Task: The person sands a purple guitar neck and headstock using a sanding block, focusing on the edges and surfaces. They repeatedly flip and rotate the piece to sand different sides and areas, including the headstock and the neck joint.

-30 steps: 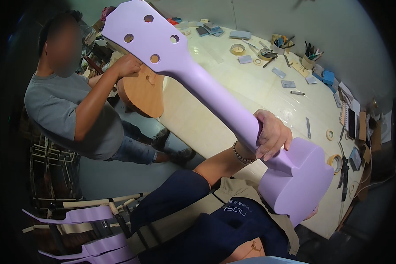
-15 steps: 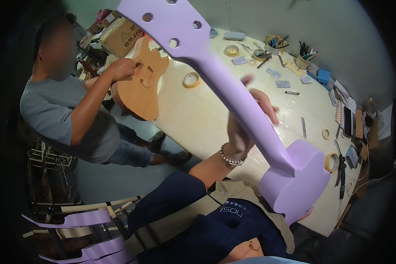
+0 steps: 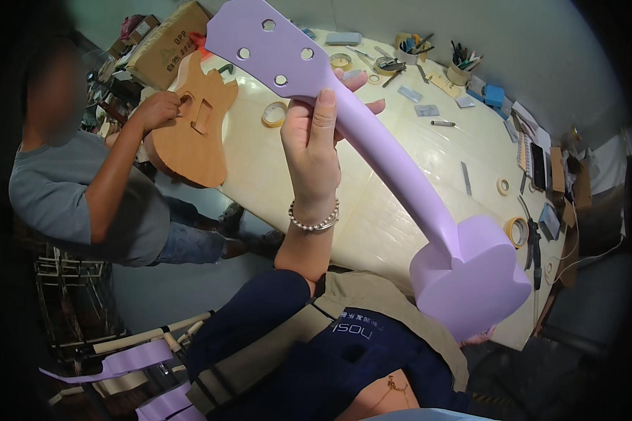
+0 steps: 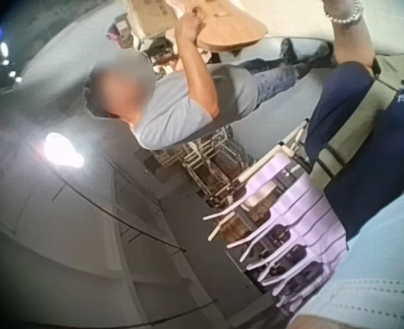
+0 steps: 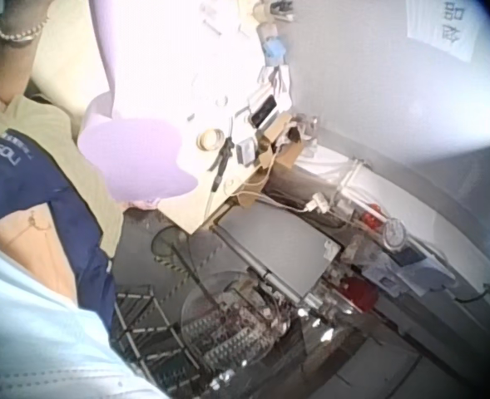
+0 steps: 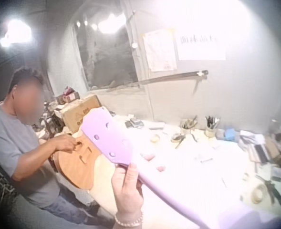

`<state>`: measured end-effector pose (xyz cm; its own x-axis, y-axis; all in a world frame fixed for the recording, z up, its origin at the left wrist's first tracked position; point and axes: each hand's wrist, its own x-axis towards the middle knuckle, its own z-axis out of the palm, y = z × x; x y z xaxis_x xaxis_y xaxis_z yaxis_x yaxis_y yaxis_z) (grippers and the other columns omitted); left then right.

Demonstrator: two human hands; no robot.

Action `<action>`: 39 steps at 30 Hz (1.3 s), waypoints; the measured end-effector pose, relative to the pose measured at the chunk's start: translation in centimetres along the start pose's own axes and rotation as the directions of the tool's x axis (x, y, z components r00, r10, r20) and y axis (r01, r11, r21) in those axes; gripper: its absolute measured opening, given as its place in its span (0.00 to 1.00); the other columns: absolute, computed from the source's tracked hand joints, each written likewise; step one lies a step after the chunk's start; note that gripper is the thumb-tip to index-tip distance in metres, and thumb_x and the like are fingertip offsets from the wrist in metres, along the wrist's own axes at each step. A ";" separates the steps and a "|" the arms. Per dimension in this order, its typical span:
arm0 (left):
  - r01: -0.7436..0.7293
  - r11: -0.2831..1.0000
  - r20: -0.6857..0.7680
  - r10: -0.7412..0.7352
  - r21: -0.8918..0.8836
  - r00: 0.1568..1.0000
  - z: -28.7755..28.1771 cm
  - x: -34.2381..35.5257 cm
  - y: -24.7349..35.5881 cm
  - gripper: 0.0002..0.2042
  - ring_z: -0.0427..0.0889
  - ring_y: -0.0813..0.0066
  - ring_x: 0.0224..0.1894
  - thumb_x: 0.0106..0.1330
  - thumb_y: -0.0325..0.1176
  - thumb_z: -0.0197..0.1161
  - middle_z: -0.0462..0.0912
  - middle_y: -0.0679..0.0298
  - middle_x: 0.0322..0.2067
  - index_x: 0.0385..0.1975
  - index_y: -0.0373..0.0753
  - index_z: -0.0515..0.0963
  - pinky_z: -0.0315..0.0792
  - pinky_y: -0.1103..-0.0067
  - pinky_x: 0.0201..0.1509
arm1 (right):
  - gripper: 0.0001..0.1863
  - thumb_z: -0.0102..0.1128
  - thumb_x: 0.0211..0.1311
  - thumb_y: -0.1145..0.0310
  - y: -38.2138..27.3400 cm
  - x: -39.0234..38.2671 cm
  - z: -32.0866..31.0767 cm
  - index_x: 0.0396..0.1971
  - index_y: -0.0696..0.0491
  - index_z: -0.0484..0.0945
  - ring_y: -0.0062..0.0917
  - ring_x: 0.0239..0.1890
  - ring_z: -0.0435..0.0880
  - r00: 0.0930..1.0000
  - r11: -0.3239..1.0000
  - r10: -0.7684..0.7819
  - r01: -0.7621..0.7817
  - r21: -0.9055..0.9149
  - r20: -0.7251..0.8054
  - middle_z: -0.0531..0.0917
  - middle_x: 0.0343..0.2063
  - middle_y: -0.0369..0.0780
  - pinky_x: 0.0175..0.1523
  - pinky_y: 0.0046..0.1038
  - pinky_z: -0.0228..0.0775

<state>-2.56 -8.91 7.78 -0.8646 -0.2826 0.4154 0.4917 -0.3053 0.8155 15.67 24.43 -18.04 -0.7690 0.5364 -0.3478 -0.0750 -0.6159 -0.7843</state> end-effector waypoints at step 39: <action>0.363 0.927 0.731 -0.313 0.096 0.607 18.9 -6.1 -12.8 0.16 0.72 0.73 0.33 0.74 0.40 0.47 0.71 0.61 0.38 0.48 0.31 0.69 0.68 0.78 0.36 | 0.27 0.50 0.58 0.49 -0.2 -18.5 -6.2 0.45 0.58 0.78 0.32 0.39 0.79 0.712 0.732 -0.273 0.590 0.340 -0.647 0.81 0.37 0.45 0.47 0.34 0.72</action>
<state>-5.51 13.92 2.45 -0.7542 0.5887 0.2910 0.1319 -0.2983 0.9453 33.81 18.25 -14.62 -0.1159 0.9236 -0.3655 -0.7245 -0.3303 -0.6050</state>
